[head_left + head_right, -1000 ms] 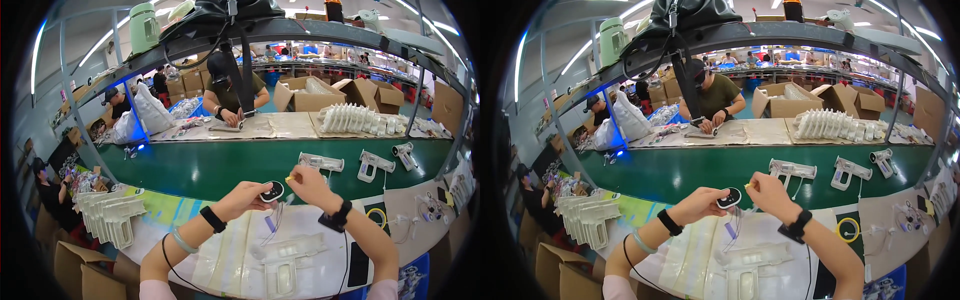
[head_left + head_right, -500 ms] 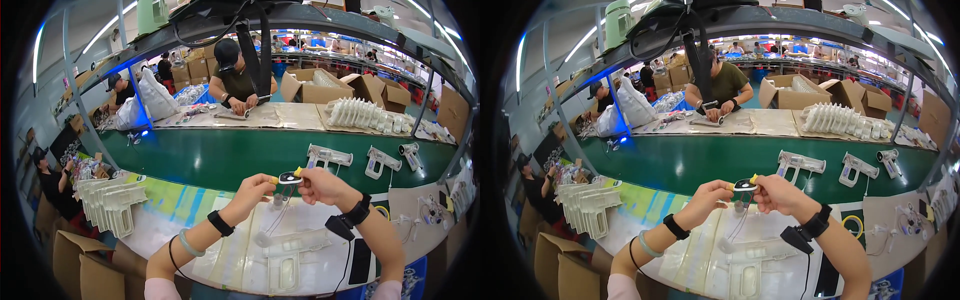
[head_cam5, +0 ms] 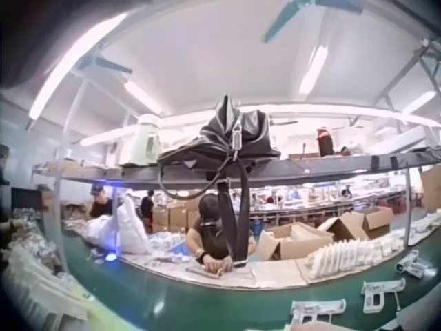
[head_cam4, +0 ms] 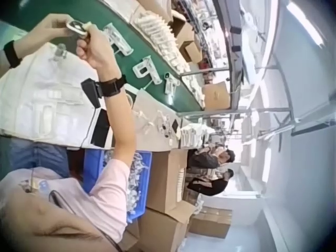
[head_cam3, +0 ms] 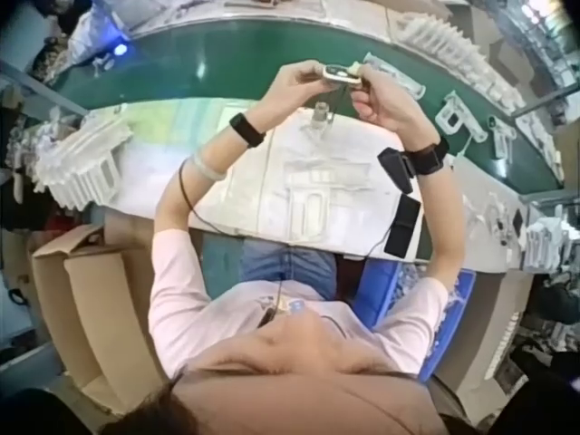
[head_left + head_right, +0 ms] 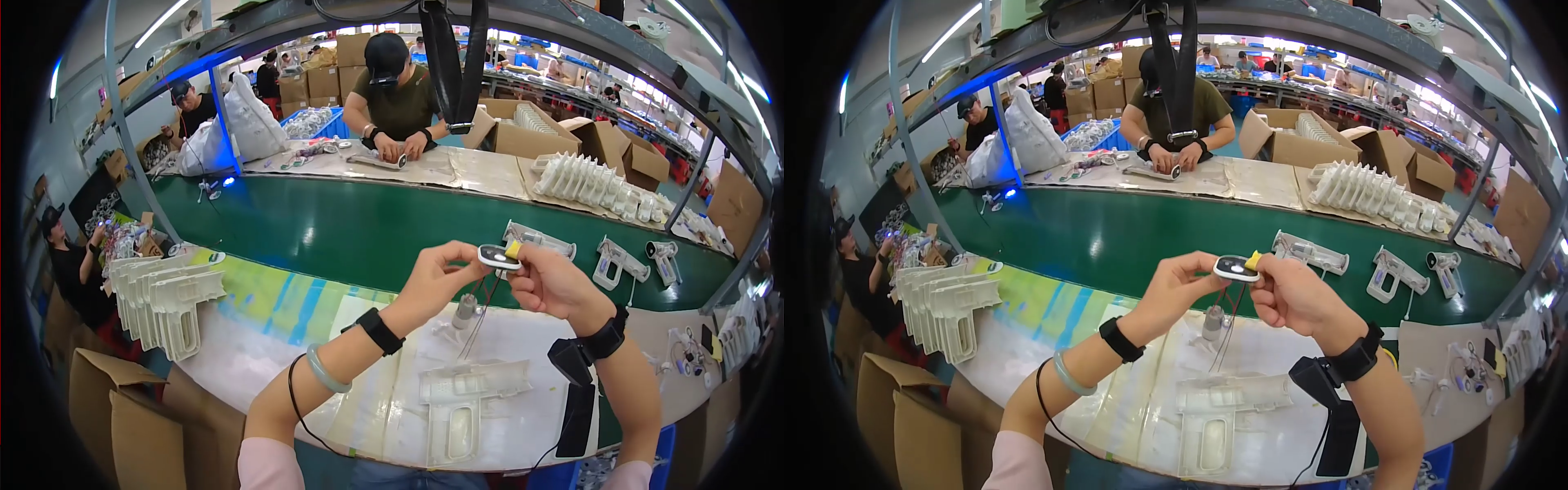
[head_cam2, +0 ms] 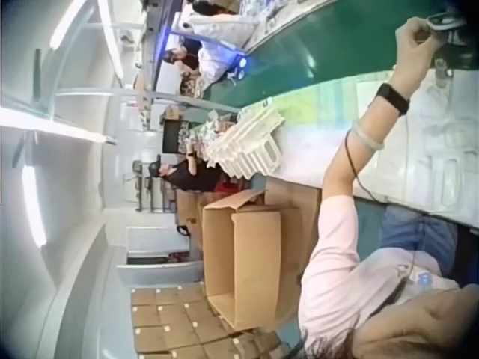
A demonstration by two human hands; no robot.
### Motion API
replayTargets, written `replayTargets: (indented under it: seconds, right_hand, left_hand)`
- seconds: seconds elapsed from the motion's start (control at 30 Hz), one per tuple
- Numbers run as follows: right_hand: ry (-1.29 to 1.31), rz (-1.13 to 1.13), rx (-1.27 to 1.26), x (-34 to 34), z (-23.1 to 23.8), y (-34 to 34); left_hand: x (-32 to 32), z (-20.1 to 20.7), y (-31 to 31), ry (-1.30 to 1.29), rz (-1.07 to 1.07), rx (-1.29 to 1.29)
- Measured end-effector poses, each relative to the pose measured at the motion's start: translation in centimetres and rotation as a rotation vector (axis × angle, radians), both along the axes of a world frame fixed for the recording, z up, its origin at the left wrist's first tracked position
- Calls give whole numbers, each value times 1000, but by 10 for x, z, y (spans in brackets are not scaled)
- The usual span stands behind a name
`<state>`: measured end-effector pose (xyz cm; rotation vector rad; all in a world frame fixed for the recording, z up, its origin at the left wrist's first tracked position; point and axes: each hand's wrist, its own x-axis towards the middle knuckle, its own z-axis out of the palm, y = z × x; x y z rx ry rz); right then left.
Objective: The person assembles a toy gun by placing a battery, motor, and circuit board into the plastic housing. They route a tube through the shell, secure components with tape, and fit the housing halves together before placing it on the conveyor belt.
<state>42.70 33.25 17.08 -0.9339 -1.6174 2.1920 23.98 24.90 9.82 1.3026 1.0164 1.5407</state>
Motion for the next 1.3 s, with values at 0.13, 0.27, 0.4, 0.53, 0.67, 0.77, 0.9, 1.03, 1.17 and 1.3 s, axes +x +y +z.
replayTargets:
  seconds: [0.13, 0.27, 0.4, 0.53, 0.67, 0.77, 0.9, 1.03, 1.17, 1.3]
  right_hand:
    - [62, -51, -6, 3, 4, 5]
    - [78, -77, 97, 3, 10, -4]
    - [58, -89, 236, 6, 8, 0]
    - [-150, -66, 402, 20, 3, -11]
    - [-512, 329, 632, 14, -8, -48]
    - [-500, 553, 745, 16, -71, -67]
    - [-440, 488, 939, 0, -116, -91]
    - [-470, 340, 1097, -17, -137, -103]
    - [-456, 342, 1029, -27, -135, -108]
    - [-524, 402, 1074, -35, -142, -114]
  left_hand:
    - [-8, 25, -4, 744, 432, 458]
    - [-27, 25, 0, 1086, 708, 661]
    - [-29, 31, -16, 592, 536, 190]
    - [-9, 16, -54, 290, -26, -277]
    - [33, -27, -136, 513, -368, -440]
    - [57, -60, -167, 503, -484, -494]
    - [62, -87, -192, 500, -92, -94]
    - [28, -92, -185, 608, 74, -247]
    - [9, -125, -159, 716, 201, -237]
    - [14, -143, -149, 654, 176, -150]
